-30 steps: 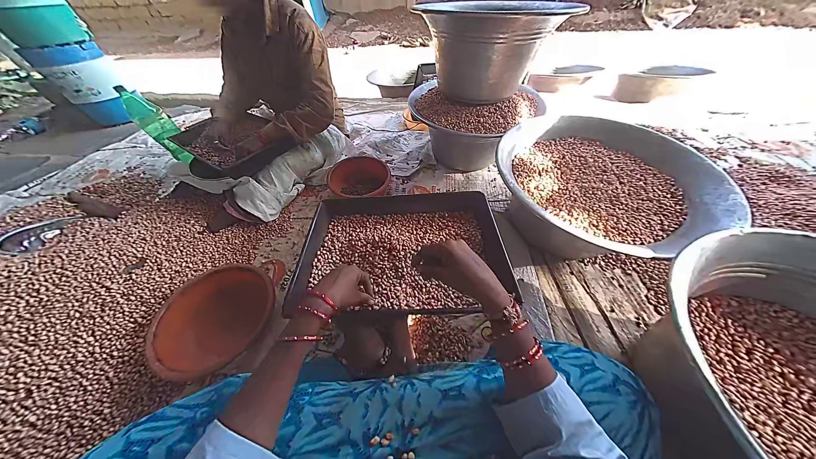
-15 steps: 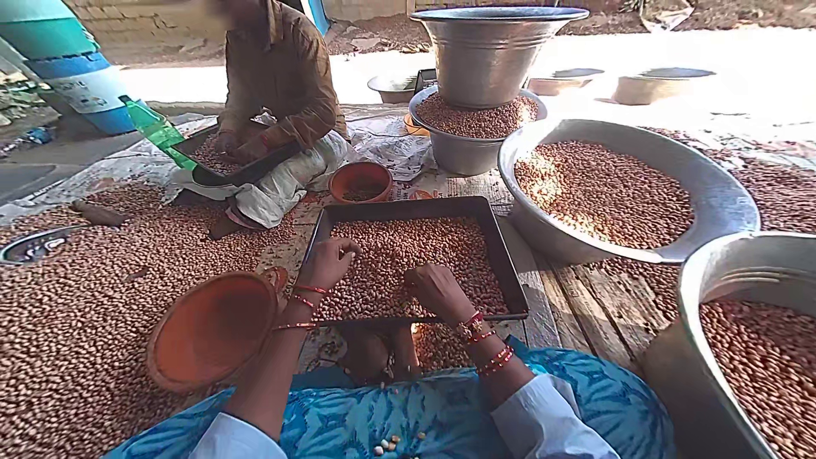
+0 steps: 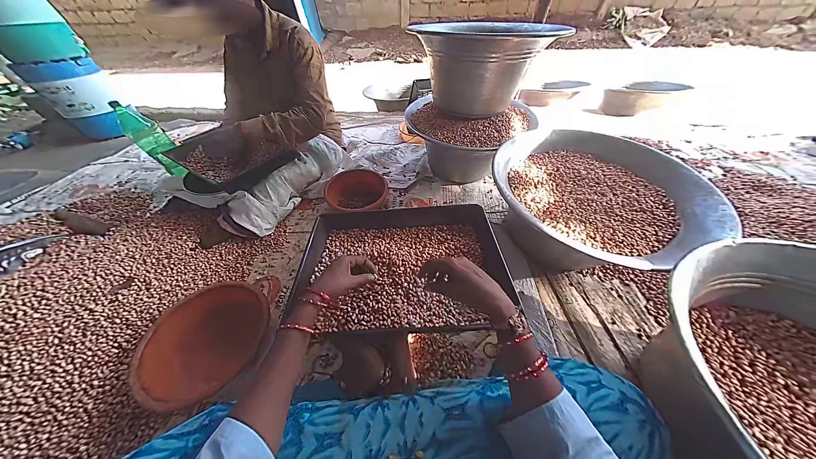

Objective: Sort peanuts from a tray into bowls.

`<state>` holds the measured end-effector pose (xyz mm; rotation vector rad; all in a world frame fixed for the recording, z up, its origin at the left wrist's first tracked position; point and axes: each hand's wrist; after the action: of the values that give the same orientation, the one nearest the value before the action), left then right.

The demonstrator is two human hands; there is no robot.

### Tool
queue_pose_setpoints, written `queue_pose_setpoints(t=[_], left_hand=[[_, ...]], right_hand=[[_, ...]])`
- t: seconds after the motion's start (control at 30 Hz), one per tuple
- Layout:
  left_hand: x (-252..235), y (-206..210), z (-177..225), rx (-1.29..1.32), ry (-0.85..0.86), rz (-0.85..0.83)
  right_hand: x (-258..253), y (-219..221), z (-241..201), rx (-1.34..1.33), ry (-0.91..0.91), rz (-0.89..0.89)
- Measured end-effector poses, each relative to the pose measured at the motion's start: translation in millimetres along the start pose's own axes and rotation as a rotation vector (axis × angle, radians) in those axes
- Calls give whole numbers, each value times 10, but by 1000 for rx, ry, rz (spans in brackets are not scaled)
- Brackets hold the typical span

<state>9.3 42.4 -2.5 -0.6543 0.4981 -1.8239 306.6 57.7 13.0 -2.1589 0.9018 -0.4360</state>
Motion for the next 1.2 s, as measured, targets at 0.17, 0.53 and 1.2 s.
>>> queue_pose_setpoints(t=[0.17,0.53,1.2], left_hand=[[304,-312,-26,185,-190,-344],[62,551,447,-414,-363,-237],[180,95,357,-594,-392,-384]], right_hand=[[1,-43,118,197,515,8],[-209,359,-191,247,365,-276],[-25,-81,-89,120,331,209]])
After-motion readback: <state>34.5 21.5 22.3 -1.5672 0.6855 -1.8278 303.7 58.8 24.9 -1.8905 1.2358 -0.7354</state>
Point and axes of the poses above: each hand's wrist, its own x-axis away from the middle knuckle, its own y-axis out of the palm, z = x × y, and after that the axes turned 2 degrees about -z, right-handed
